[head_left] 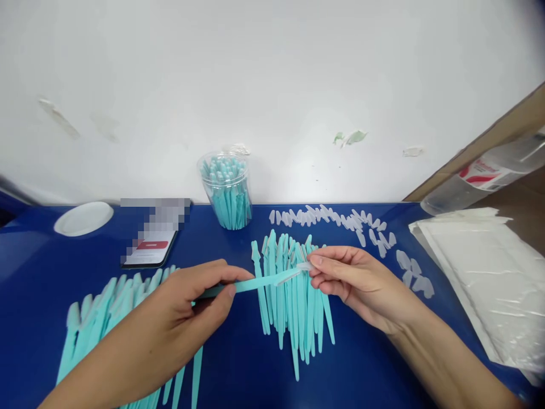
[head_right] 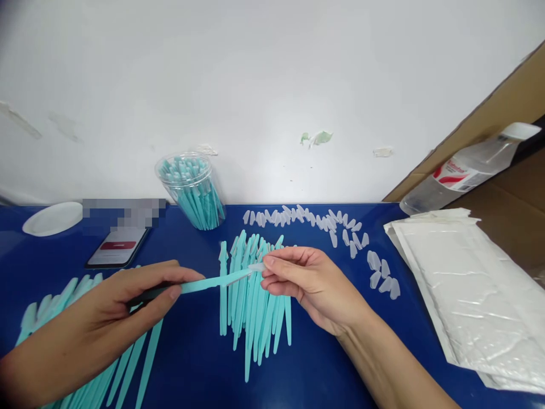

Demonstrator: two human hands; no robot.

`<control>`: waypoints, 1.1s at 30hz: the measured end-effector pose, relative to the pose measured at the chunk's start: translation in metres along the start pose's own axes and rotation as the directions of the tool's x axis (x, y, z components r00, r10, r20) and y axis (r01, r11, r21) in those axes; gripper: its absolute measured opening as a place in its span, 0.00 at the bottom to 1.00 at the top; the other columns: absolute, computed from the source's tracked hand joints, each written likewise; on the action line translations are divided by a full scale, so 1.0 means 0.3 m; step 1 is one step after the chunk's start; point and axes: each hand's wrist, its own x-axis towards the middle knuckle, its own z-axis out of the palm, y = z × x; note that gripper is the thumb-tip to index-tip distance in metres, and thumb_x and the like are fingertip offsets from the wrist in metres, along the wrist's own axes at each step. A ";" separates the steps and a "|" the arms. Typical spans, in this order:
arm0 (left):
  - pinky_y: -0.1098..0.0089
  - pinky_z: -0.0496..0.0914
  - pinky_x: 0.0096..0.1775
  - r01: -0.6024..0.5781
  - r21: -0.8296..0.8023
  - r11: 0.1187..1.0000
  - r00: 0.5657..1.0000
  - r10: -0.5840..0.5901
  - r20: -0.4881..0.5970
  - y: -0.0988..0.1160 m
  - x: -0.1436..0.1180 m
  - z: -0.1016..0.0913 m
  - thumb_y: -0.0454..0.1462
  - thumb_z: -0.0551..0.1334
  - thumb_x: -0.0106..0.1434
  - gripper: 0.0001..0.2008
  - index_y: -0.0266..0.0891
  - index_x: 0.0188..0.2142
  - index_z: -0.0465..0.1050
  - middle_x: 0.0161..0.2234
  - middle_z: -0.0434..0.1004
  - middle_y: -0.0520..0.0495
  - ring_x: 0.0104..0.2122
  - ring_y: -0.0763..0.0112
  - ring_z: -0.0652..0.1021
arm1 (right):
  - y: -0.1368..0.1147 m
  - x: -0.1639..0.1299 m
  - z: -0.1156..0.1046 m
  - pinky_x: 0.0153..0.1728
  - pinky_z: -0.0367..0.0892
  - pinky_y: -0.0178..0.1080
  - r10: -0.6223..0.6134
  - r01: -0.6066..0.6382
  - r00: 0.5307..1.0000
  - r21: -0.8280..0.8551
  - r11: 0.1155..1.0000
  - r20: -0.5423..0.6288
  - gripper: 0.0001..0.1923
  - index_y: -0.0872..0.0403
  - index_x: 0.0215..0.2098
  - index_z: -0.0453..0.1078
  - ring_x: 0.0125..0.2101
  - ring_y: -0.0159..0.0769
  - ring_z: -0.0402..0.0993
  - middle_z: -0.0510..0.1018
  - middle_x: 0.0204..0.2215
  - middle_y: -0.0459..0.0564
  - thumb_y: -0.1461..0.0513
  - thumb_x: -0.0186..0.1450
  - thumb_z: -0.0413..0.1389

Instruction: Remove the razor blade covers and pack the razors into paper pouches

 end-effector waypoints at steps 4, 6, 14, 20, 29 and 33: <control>0.75 0.70 0.21 0.001 0.006 1.000 0.994 -0.001 0.106 -0.023 0.000 -0.020 0.50 0.61 0.69 0.17 0.57 0.53 0.83 0.37 0.83 0.49 0.30 0.64 0.80 | 0.017 0.003 -0.005 0.24 0.75 0.24 0.002 -0.002 1.000 0.001 1.000 -0.003 0.13 0.55 0.28 0.83 0.24 0.27 0.81 0.83 0.24 0.46 0.59 0.52 0.79; 0.75 0.69 0.21 -0.007 0.022 1.000 0.994 0.004 0.108 -0.024 0.000 -0.022 0.50 0.62 0.69 0.17 0.56 0.52 0.84 0.36 0.83 0.49 0.30 0.64 0.80 | 0.021 0.000 -0.007 0.23 0.74 0.24 0.005 -0.005 1.000 -0.008 1.000 -0.004 0.13 0.56 0.26 0.82 0.23 0.26 0.80 0.82 0.23 0.45 0.58 0.53 0.78; 0.76 0.65 0.19 -0.024 0.014 1.000 0.992 0.022 0.128 0.001 0.001 0.011 0.51 0.59 0.72 0.18 0.56 0.54 0.83 0.38 0.82 0.46 0.34 0.63 0.82 | 0.025 -0.016 0.011 0.24 0.75 0.28 -0.012 0.012 1.000 -0.049 0.999 -0.018 0.17 0.55 0.24 0.80 0.22 0.28 0.80 0.81 0.21 0.45 0.53 0.51 0.79; 0.74 0.68 0.21 -0.050 -0.032 0.998 0.986 0.054 0.158 0.046 0.002 0.057 0.49 0.58 0.73 0.18 0.54 0.55 0.83 0.36 0.82 0.47 0.29 0.66 0.79 | 0.045 -0.022 0.034 0.24 0.75 0.29 0.007 -0.006 1.000 -0.051 0.999 0.023 0.18 0.55 0.24 0.80 0.21 0.29 0.79 0.81 0.21 0.46 0.52 0.52 0.78; 0.73 0.74 0.28 -0.080 0.041 0.996 0.982 0.071 0.177 0.070 0.000 0.072 0.49 0.59 0.74 0.16 0.55 0.54 0.83 0.38 0.85 0.51 0.29 0.69 0.81 | 0.061 -0.026 0.047 0.25 0.75 0.29 0.002 0.004 0.998 -0.093 0.996 0.064 0.19 0.55 0.24 0.79 0.21 0.29 0.78 0.80 0.20 0.46 0.51 0.56 0.76; 0.73 0.76 0.32 -0.045 0.112 0.993 0.999 0.043 0.019 0.048 -0.035 -0.004 0.51 0.62 0.71 0.13 0.55 0.47 0.85 0.45 0.85 0.52 0.42 0.64 0.83 | 0.043 -0.034 0.026 0.27 0.76 0.32 -0.130 0.141 0.990 -0.260 0.955 0.060 0.19 0.53 0.31 0.81 0.25 0.32 0.80 0.82 0.25 0.47 0.46 0.63 0.70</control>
